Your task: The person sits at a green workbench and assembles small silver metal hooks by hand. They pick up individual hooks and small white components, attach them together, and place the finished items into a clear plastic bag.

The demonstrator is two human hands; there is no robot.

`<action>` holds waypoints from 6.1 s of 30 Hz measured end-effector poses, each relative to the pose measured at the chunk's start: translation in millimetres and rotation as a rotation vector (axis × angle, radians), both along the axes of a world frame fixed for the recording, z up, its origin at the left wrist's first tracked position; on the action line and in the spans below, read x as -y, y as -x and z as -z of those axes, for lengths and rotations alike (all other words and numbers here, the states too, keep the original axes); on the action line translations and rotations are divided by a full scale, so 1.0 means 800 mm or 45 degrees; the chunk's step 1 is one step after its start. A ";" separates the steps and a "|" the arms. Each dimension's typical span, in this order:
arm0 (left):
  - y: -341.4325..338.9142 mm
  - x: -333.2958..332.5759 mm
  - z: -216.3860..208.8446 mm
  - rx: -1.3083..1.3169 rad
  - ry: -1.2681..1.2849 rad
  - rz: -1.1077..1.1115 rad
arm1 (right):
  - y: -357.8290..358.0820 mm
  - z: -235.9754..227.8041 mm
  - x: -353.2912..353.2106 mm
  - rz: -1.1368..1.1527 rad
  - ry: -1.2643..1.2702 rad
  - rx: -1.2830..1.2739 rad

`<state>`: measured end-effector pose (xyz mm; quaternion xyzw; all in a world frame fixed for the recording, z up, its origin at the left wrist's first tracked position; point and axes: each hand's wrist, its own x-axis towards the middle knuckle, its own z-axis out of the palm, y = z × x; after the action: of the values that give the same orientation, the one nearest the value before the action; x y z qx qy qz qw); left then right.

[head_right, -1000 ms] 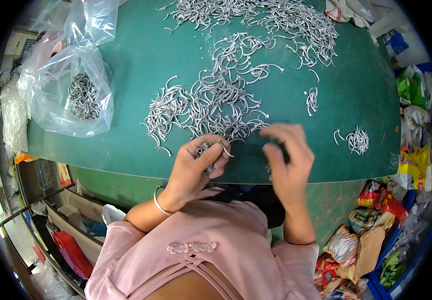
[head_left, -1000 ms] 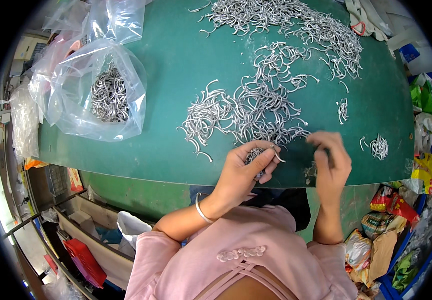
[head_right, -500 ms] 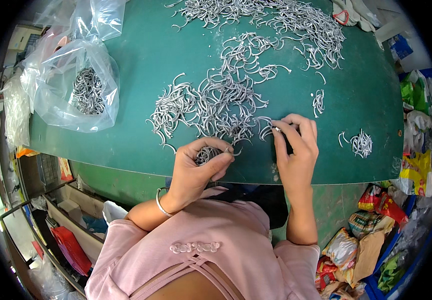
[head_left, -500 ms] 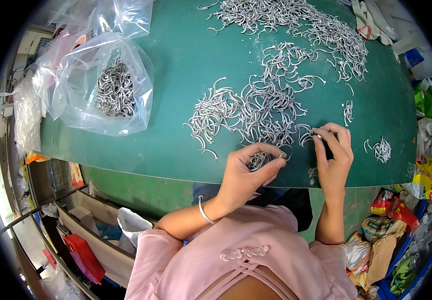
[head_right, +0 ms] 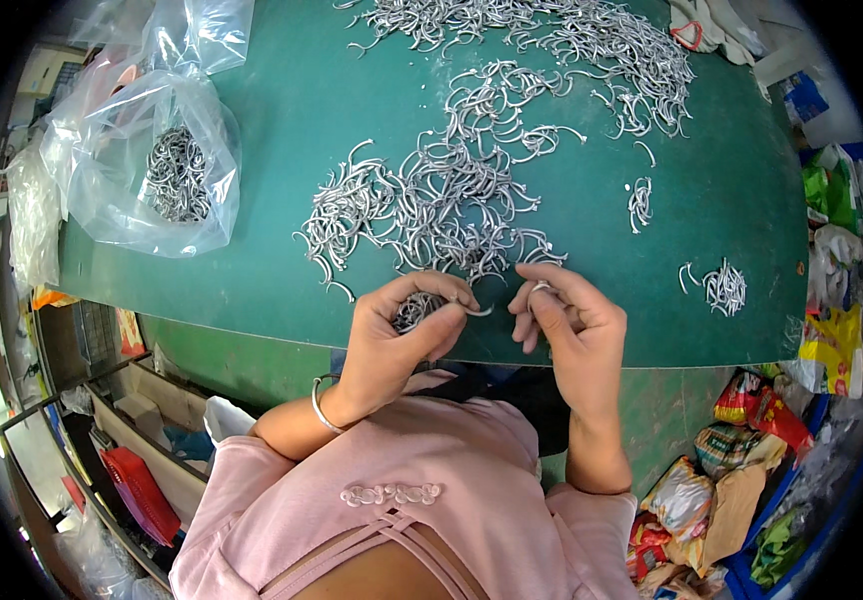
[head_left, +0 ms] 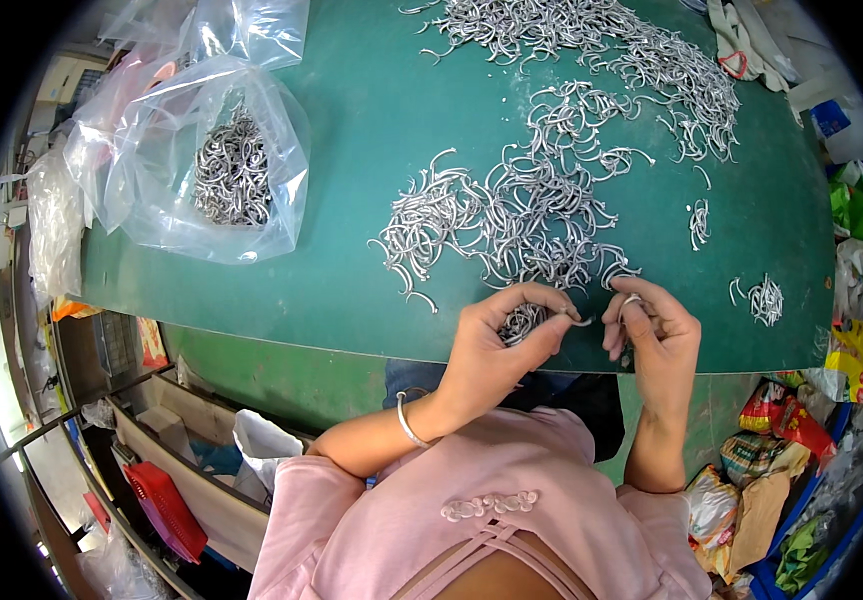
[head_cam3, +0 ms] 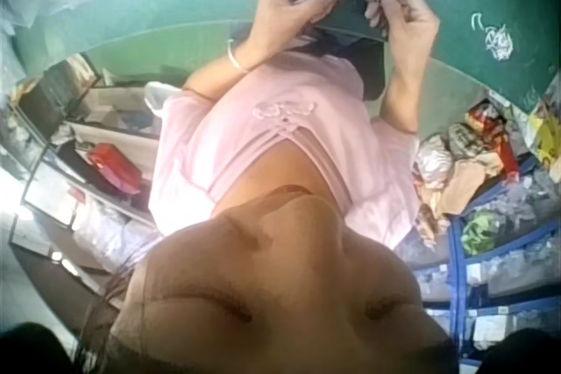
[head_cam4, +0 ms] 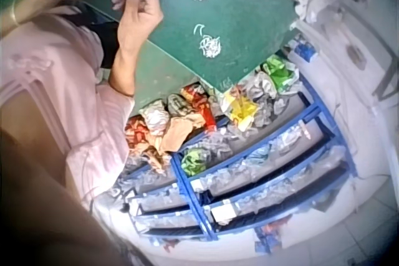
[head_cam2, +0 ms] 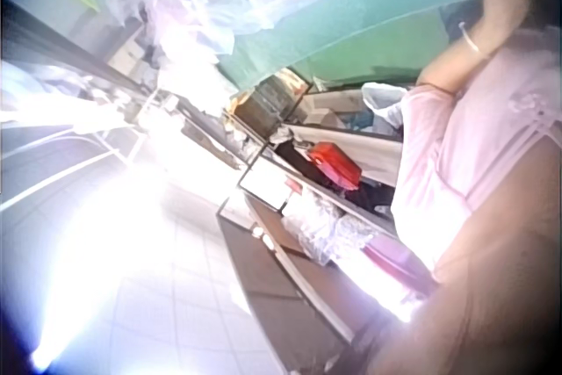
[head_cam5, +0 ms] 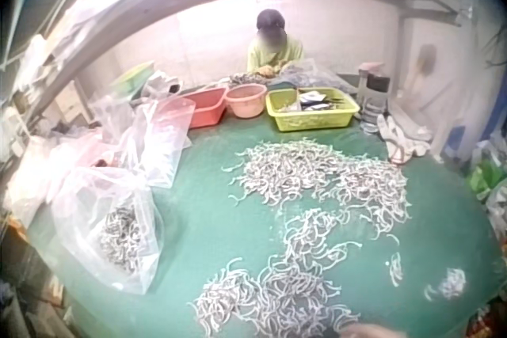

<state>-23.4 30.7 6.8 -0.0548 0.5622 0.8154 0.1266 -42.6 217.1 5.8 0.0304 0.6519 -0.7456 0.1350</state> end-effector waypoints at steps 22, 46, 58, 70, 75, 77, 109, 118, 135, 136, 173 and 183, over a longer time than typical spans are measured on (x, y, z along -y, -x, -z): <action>0.007 0.000 0.008 0.228 -0.406 0.011 | 0.017 -0.007 -0.017 0.237 -1.054 -0.627; 0.004 -0.010 0.008 0.387 -0.401 0.026 | 0.008 -0.016 -0.011 0.021 -0.785 -0.784; 0.006 -0.009 -0.002 0.332 -0.399 0.032 | 0.014 0.000 -0.019 0.146 -1.057 -0.808; 0.001 -0.009 -0.003 0.133 -0.091 0.166 | -0.009 0.004 0.016 0.064 -0.328 -0.319; 0.002 -0.012 -0.006 -0.215 0.214 0.084 | -0.016 -0.002 0.018 0.041 -0.304 -0.264; 0.003 -0.012 -0.005 -0.117 0.177 0.107 | -0.018 -0.003 0.017 -0.008 -0.303 -0.244; 0.001 -0.010 -0.003 0.334 -0.202 0.061 | 0.009 0.002 -0.011 0.182 -1.070 -0.668; 0.007 -0.017 -0.001 0.048 0.069 0.077 | -0.004 -0.002 0.013 -0.062 -0.244 -0.197; 0.012 -0.001 -0.006 0.199 -0.127 -0.006 | 0.263 0.058 -0.100 0.170 -1.648 -0.716; 0.011 0.001 -0.007 0.212 -0.132 -0.012 | 0.252 0.055 -0.093 0.157 -1.600 -0.725; 0.020 0.005 -0.014 0.297 -0.383 -0.028 | 0.241 0.035 -0.027 -0.022 -1.655 -1.212; 0.014 0.081 -0.035 0.239 -0.559 -0.461 | 0.187 0.003 -0.037 0.013 -1.309 -1.205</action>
<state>-34.2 -34.1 34.7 -0.2008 0.3395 0.9181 0.0392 -192.3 246.5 3.5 -0.2344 0.9107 -0.2762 -0.1986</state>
